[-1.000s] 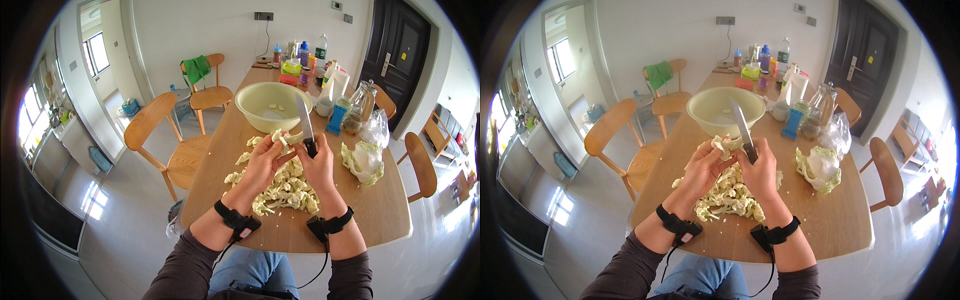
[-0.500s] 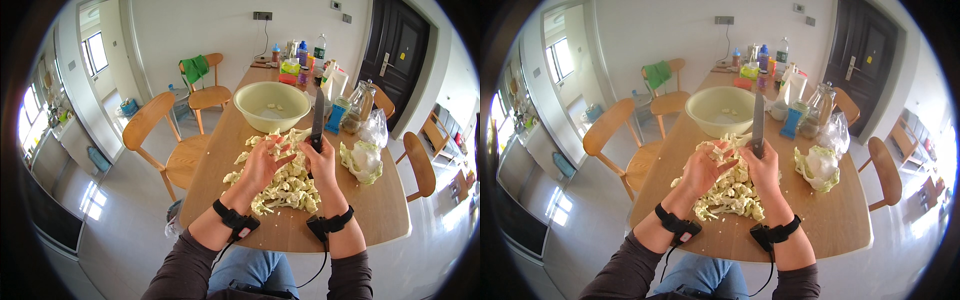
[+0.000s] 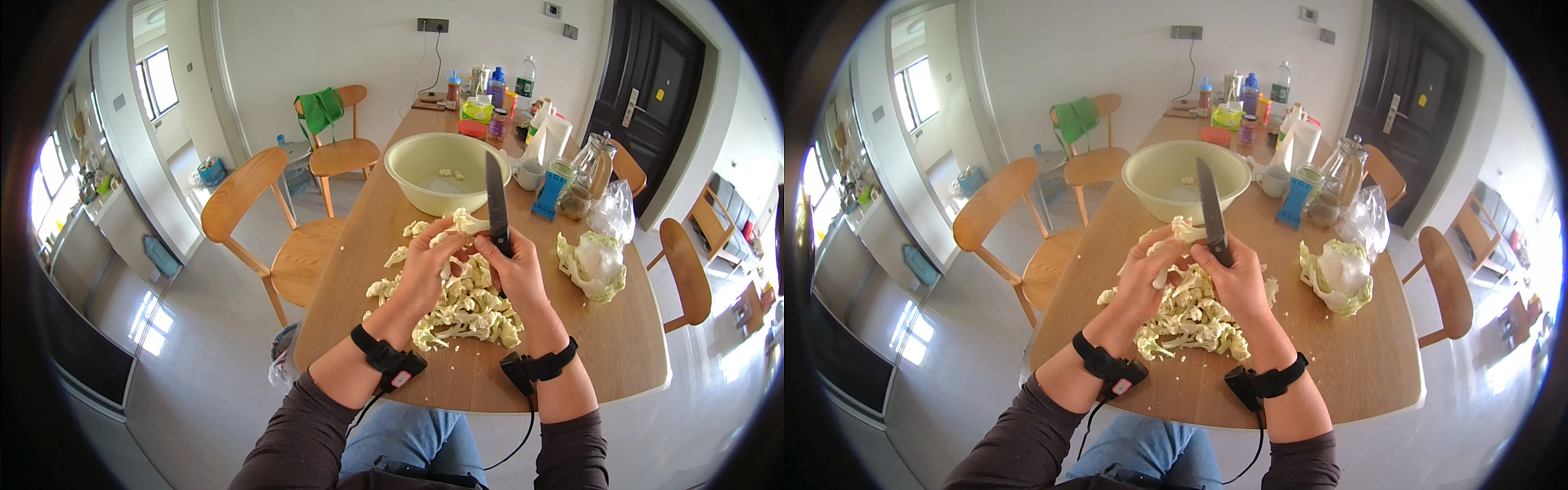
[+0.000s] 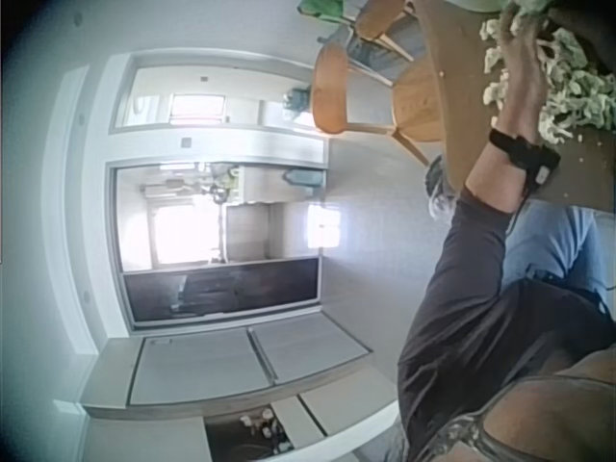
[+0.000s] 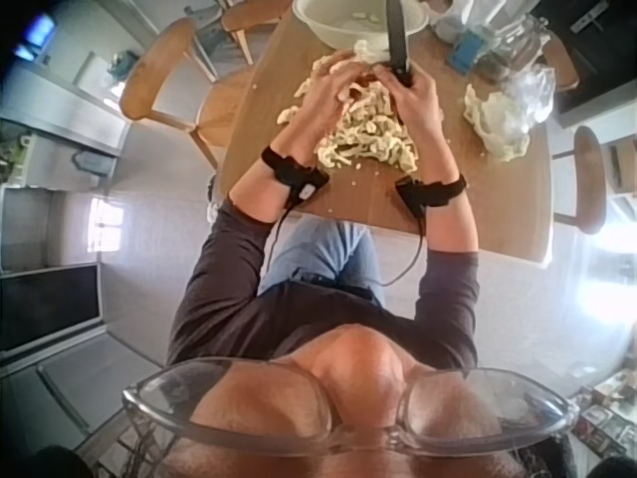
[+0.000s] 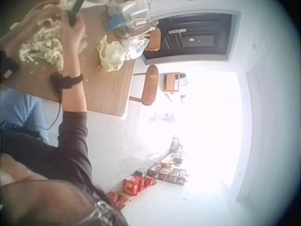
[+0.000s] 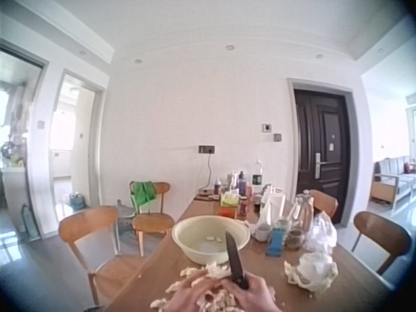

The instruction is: The person cuts cauliflower florets into smaller pieces using a knife on a wooden table, then transfers them into a bowl. They walk to the kitchen sink, add water and a cleaning agent, and wash the cauliflower by hand.

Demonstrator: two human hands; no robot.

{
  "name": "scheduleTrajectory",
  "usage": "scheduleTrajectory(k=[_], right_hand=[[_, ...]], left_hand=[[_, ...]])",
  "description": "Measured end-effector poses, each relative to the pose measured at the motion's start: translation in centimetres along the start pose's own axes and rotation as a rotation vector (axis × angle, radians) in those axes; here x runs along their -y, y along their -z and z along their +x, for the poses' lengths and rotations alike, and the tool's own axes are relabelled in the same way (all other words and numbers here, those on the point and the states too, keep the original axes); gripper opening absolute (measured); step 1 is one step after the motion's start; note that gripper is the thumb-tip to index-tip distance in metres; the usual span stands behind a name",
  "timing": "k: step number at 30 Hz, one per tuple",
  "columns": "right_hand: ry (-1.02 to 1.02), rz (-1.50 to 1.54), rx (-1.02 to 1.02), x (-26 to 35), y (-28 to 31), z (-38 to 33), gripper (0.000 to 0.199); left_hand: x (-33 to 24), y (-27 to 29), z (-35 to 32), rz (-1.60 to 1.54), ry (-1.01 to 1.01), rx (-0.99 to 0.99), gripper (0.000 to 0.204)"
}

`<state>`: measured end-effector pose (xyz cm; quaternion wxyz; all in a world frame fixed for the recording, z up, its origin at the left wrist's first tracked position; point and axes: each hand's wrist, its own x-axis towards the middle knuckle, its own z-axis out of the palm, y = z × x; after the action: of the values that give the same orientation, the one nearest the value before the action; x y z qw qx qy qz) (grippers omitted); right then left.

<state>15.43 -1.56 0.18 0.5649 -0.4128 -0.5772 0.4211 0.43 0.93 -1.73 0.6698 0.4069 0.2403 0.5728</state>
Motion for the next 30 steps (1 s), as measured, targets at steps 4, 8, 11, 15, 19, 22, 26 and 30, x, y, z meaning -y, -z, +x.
scheduleTrajectory(k=[4, 8, 11, 15, 19, 22, 26, 30], right_hand=[[0.082, -0.191, -0.051, 0.1, 0.1, -0.2, 0.027], [0.257, -0.341, -0.145, 0.3, 0.2, -0.6, 0.033], [0.357, -0.484, -0.154, 0.4, 0.3, -0.8, 0.03], [0.457, -0.587, -0.133, 0.5, 0.0, -0.9, 0.028], [0.486, -0.629, -0.12, 0.6, -0.2, -1.0, 0.023], [0.503, -0.673, -0.135, 1.0, -0.2, -1.2, 0.019], [0.504, -0.715, -0.147, 1.3, -0.3, -1.3, 0.014], [0.563, -0.795, -0.153, 1.3, -0.3, -1.2, 0.013]], left_hand=[[-0.9, 0.4, 0.3, 0.029, -0.09, -0.074, 0.033], [-1.6, 0.8, 0.6, 0.067, -0.124, -0.105, 0.032], [-1.7, 0.8, 0.6, 0.066, -0.12, -0.09, 0.033], [-1.8, 0.6, 0.4, 0.024, -0.09, -0.082, 0.033], [-1.8, 0.6, 0.4, 0.042, -0.073, -0.09, 0.034], [-1.7, 0.7, 0.5, 0.047, -0.061, -0.063, 0.034], [-1.4, 0.9, 0.7, 0.063, -0.046, -0.027, 0.032], [-1.1, 0.7, 0.6, 0.056, -0.01, 0.0, 0.031]])
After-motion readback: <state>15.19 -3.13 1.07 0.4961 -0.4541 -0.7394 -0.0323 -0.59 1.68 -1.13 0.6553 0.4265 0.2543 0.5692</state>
